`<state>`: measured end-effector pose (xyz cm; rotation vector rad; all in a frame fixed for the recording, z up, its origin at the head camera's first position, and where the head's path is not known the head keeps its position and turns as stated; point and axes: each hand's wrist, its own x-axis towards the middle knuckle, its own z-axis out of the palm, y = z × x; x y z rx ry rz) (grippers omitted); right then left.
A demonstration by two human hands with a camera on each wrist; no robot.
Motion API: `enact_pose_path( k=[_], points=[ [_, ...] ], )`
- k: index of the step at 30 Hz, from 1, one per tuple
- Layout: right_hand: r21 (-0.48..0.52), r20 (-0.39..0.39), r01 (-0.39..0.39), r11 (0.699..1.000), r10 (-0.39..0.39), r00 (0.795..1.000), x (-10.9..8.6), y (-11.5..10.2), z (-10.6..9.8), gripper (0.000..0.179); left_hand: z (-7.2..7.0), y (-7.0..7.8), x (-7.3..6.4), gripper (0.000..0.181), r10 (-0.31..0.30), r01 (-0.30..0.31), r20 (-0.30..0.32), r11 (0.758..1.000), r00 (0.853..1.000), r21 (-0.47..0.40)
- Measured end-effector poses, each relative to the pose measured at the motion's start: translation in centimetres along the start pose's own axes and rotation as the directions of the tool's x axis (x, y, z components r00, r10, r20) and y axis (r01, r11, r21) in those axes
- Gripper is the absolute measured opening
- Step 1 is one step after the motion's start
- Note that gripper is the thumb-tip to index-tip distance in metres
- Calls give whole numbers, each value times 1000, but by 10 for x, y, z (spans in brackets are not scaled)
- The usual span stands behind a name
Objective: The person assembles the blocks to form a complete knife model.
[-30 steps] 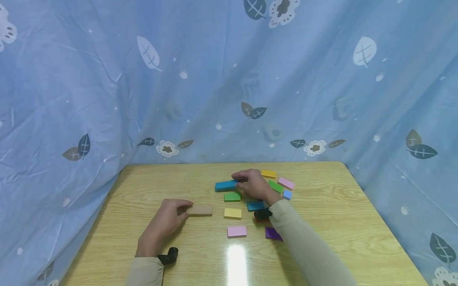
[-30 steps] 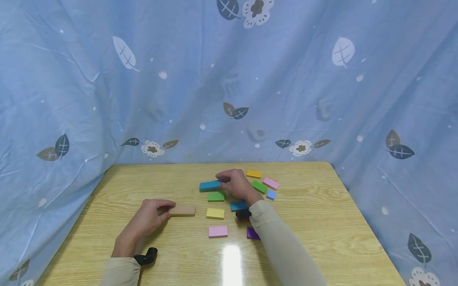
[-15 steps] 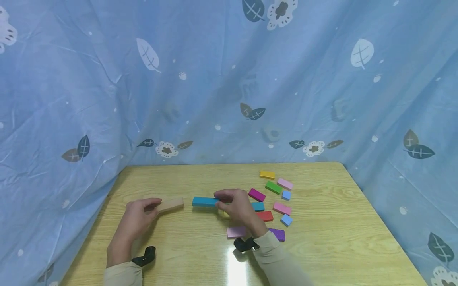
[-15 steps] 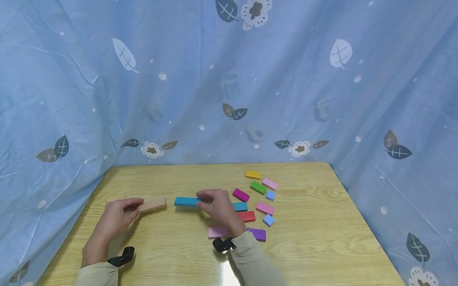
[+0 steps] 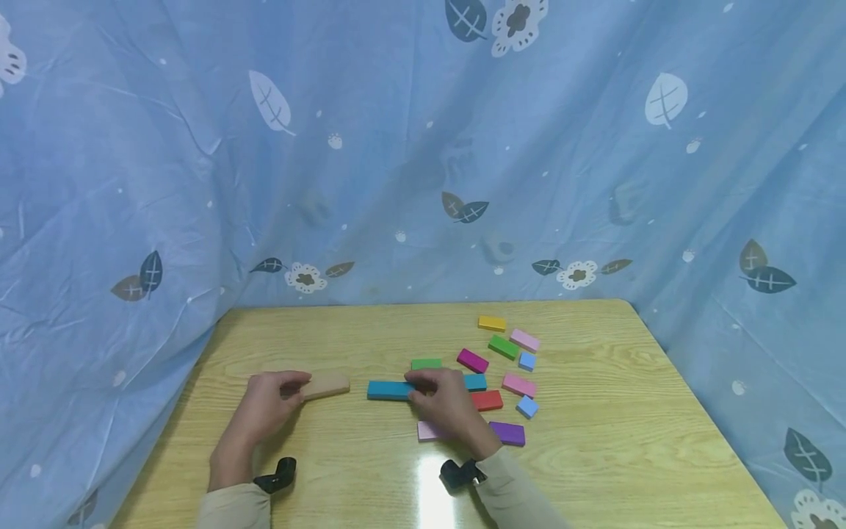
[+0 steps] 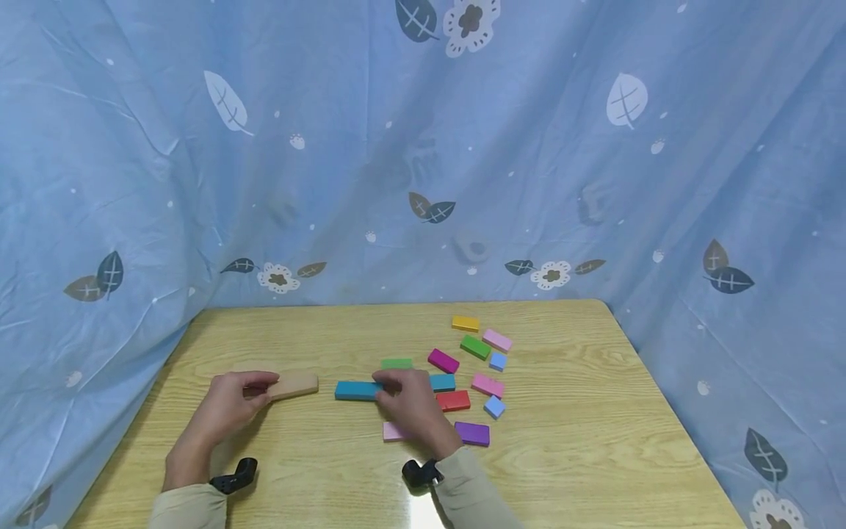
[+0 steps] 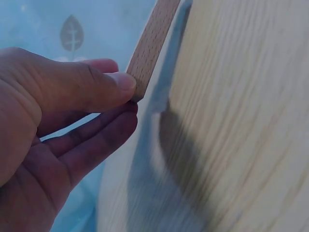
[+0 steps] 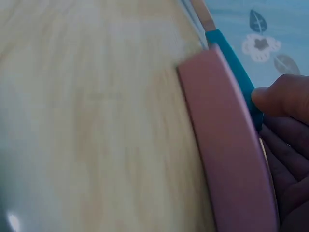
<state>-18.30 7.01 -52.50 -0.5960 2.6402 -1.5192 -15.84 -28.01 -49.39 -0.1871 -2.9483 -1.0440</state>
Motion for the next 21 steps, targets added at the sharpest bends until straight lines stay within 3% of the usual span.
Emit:
enact_pose_path(
  k=[11, 21],
  points=[
    [-108, 10, -15, 994, 16, 1000, -22, 19, -37, 37, 30, 27, 10, 33, 44, -42, 49, 998, 998, -35],
    [-152, 4, 0, 988, 1, 1000, -27, 23, -43, 37, 43, 41, 11, 30, 120, -121, 89, 993, 989, -1]
  ],
)
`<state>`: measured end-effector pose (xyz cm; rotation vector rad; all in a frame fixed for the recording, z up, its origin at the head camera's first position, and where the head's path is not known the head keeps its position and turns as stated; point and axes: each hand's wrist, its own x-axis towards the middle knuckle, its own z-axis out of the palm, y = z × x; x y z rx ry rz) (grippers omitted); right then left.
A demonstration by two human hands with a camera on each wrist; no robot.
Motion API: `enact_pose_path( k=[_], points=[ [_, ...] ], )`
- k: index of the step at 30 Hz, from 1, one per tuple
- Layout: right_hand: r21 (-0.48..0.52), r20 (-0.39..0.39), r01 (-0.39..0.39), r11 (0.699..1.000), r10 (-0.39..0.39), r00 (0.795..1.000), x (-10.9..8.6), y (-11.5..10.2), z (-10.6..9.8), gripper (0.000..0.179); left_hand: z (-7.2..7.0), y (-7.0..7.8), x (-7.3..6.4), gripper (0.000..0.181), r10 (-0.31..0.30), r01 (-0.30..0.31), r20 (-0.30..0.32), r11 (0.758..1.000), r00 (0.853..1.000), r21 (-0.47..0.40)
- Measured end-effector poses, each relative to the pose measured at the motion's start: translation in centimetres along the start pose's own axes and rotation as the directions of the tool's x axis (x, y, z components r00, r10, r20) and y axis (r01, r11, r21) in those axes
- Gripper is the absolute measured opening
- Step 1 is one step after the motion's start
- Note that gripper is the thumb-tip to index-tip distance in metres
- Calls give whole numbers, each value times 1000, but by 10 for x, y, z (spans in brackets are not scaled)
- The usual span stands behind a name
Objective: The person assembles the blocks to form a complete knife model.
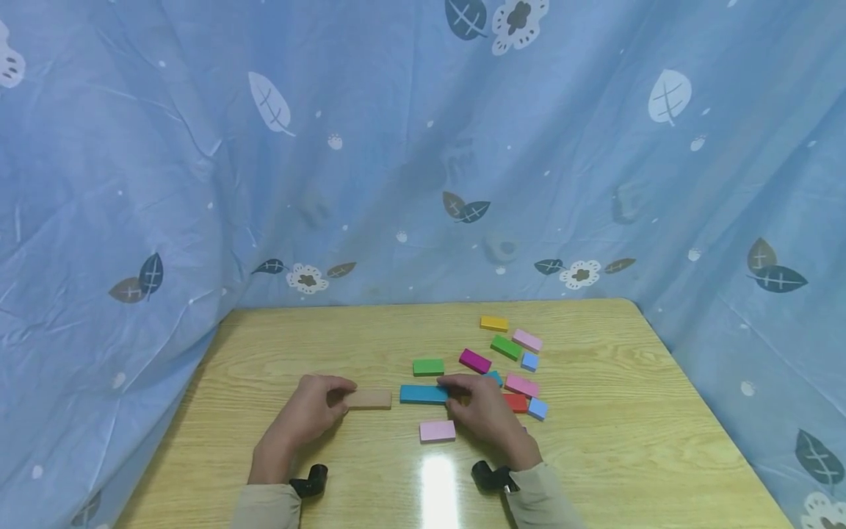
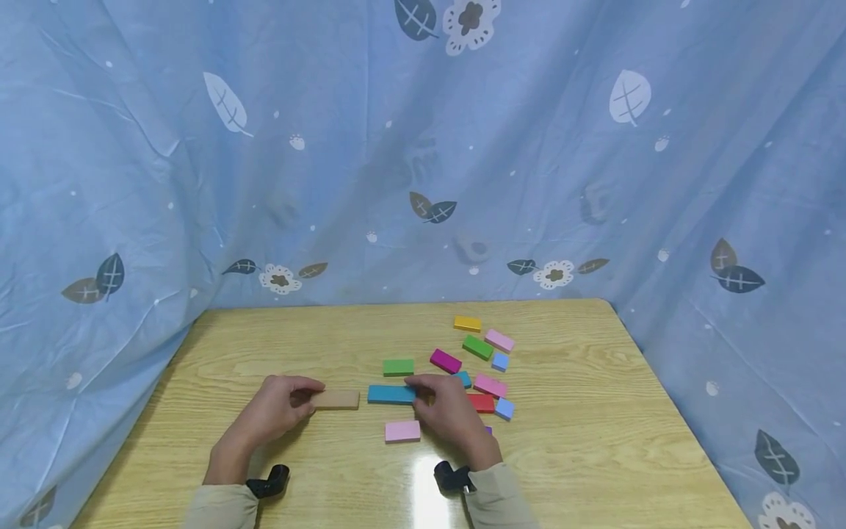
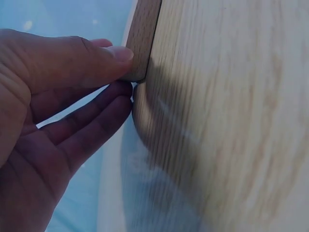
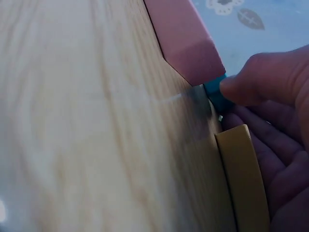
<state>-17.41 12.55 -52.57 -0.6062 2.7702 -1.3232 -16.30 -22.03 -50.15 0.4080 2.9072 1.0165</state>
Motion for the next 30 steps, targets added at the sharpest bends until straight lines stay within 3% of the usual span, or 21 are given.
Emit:
enact_pose_path(
  k=[15, 30],
  points=[
    [-32, 22, 52, 998, -51, 998, 1, -3, 4, 33, 2, 2, 1, 30, -14, 14, 2, 1000, 1000, 1],
    [-34, 47, 49, 998, -47, 998, 2, -7, 5, 32, 4, 4, 1, 29, -28, 28, -5, 1000, 1000, -10]
  ],
)
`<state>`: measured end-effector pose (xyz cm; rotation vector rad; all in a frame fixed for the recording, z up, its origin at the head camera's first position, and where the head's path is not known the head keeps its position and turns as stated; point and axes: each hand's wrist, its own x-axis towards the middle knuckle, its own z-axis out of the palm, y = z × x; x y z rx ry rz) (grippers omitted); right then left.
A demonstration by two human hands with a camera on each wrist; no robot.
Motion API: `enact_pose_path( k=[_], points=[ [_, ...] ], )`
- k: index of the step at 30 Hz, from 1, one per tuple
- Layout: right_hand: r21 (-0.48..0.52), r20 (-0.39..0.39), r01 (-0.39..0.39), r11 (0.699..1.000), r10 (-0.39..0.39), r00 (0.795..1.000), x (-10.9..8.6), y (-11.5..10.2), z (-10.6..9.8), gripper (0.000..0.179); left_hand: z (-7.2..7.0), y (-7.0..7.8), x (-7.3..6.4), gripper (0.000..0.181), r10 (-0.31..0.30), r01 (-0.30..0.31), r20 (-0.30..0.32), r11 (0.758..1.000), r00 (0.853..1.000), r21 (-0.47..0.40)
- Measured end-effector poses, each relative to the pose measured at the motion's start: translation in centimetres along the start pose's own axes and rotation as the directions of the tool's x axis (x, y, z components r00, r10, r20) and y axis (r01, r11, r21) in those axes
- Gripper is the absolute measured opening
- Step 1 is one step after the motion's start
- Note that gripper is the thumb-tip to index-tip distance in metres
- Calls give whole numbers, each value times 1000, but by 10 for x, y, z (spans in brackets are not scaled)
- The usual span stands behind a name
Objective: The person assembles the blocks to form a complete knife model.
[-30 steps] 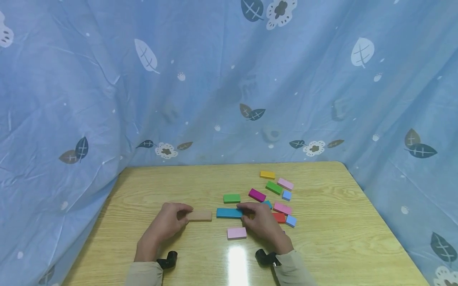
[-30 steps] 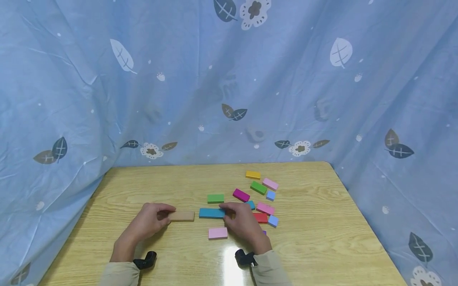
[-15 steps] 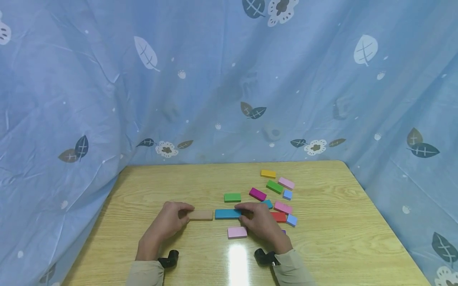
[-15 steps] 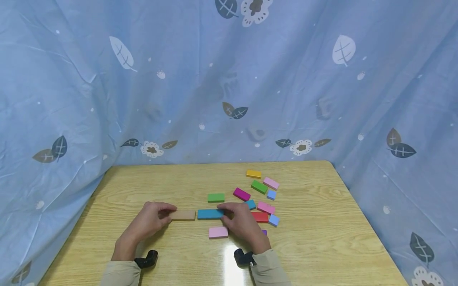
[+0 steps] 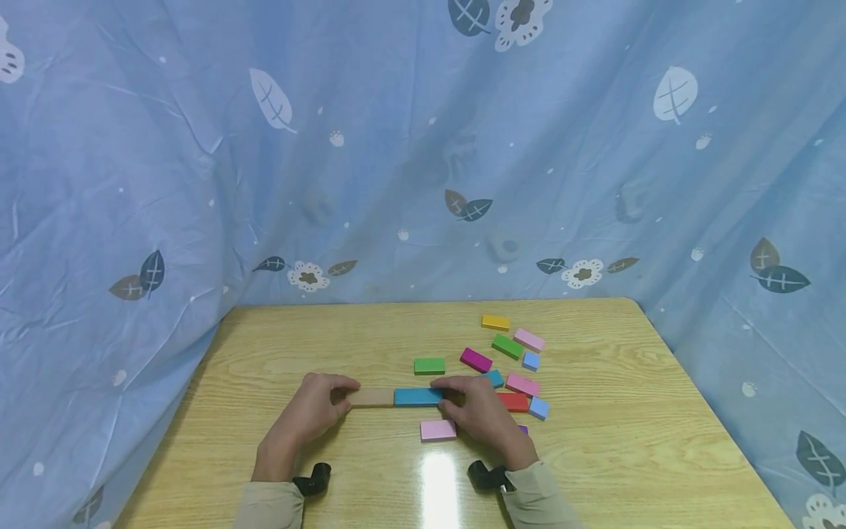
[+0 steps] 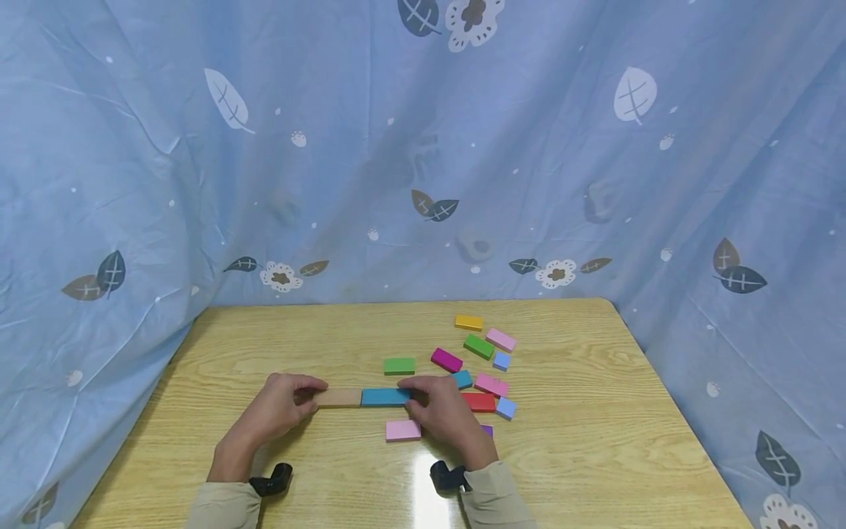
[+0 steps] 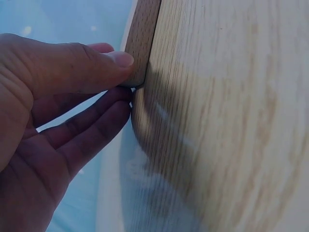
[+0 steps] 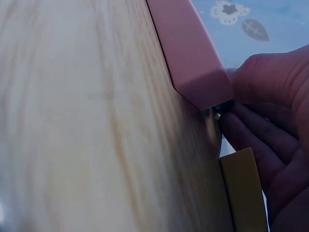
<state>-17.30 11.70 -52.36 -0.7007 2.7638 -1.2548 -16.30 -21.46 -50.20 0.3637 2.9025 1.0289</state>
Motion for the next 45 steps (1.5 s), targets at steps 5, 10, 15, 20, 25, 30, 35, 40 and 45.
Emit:
enact_pose_path(
  k=[5, 10, 15, 20, 25, 30, 35, 40, 45],
  points=[
    [-2, -3, 3, 1000, -3, 1000, 0, 0, 1, 32, 1, 1, 0, 29, 7, -7, 2, 1000, 1000, 0],
    [-18, -9, 14, 1000, -14, 1000, 0, 1, 2, 32, 0, 2, -1, 28, 10, -10, 4, 1000, 1000, 4],
    [-5, -5, 8, 1000, -8, 1000, -1, 2, 0, 33, 0, 2, -1, 29, 9, -9, 3, 1000, 1000, -3],
    [74, -29, -13, 997, 15, 999, -5, 7, -12, 35, 0, 1, -2, 29, 9, -9, -4, 1000, 1000, -9],
    [81, -66, 18, 997, -12, 998, -16, 19, -30, 32, 1, 1, -2, 29, -2, 2, 1, 1000, 1000, -23],
    [65, -66, -8, 998, 12, 998, -26, 30, -46, 29, 2, 1, -2, 29, -17, 17, -5, 999, 1000, -38],
    [52, -78, -43, 998, 47, 996, -34, 37, -58, 30, 1, 1, -2, 29, -20, 20, -1, 999, 1000, -40],
    [0, -60, -66, 998, 65, 996, -39, 39, -64, 33, 1, 2, -2, 30, -24, 24, -3, 999, 1000, -38],
    [-68, -33, -73, 995, 70, 997, -40, 37, -65, 37, 1, 2, -3, 30, -22, 22, -4, 999, 1000, -39]
  ],
)
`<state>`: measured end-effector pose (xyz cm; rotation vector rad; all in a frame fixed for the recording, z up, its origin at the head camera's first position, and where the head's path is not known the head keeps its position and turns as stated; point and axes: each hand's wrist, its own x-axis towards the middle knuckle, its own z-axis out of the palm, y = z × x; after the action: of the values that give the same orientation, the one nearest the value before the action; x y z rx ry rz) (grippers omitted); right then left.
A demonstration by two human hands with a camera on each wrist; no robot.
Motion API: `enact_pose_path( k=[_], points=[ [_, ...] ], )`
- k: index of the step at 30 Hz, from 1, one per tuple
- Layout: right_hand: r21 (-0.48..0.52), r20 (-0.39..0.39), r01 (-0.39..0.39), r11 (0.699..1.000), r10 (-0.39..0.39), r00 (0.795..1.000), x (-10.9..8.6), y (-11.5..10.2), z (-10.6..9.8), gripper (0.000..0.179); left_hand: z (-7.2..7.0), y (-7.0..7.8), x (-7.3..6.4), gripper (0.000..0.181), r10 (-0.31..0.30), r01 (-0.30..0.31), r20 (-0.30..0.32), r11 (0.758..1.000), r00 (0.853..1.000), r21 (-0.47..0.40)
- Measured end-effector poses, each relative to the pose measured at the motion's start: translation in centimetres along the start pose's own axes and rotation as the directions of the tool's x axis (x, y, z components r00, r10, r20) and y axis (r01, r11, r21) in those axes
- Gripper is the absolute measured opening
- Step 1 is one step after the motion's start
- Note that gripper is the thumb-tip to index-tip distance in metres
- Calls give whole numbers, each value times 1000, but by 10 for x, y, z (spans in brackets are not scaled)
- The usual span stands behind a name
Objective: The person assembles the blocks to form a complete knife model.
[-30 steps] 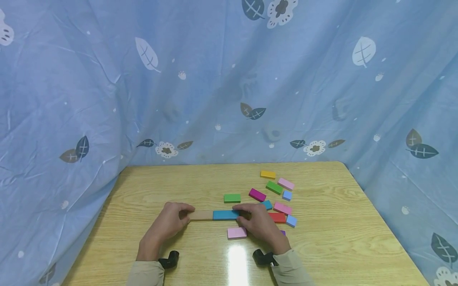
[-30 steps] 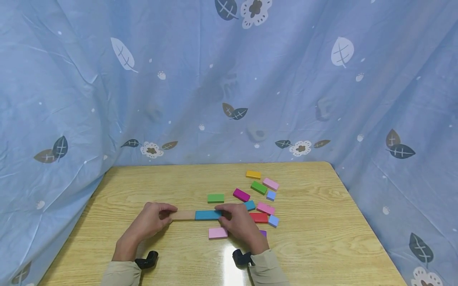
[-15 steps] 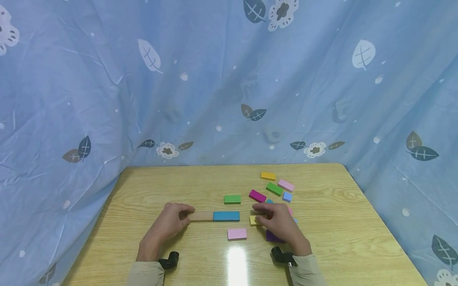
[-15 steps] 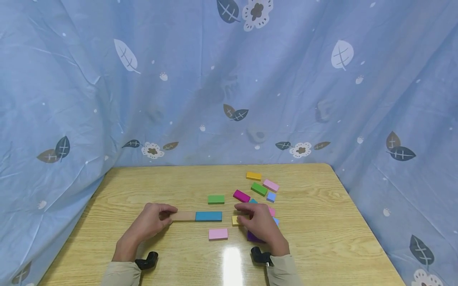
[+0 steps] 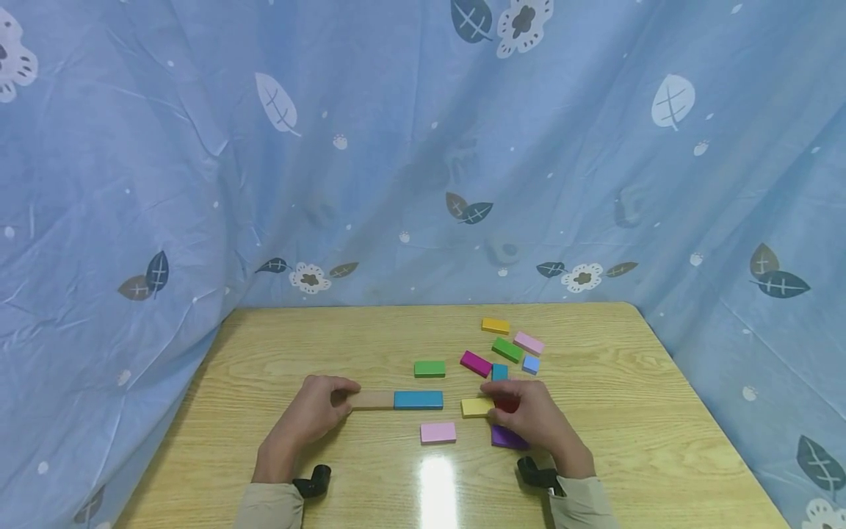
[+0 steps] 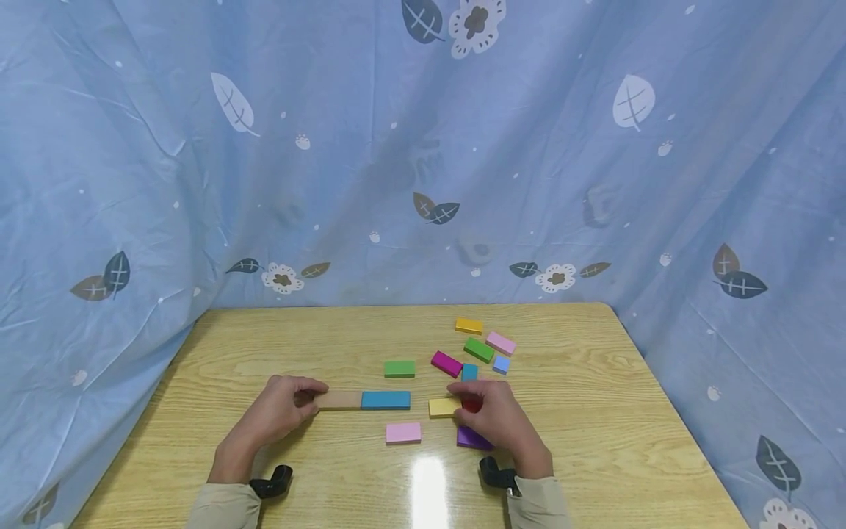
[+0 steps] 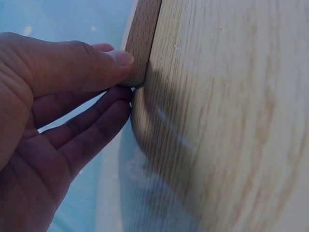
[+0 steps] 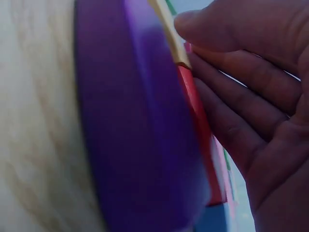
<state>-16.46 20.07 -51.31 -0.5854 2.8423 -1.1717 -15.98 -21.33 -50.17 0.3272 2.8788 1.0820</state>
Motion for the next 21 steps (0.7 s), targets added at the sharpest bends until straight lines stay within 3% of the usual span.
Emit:
enact_pose_path(
  k=[6, 14, 21],
  points=[
    [-20, 15, 27, 999, -27, 1000, 2, 0, 5, 34, 0, 0, 0, 30, 0, 0, 4, 1000, 1000, -6],
    [60, -29, 41, 997, -39, 999, 8, -7, 14, 29, 0, 0, 1, 30, -2, 2, 11, 1000, 1000, -14],
    [76, -11, 50, 996, -49, 999, 14, -11, 24, 32, -1, -2, 1, 30, 9, -9, 13, 1000, 1000, -16]
  ],
)
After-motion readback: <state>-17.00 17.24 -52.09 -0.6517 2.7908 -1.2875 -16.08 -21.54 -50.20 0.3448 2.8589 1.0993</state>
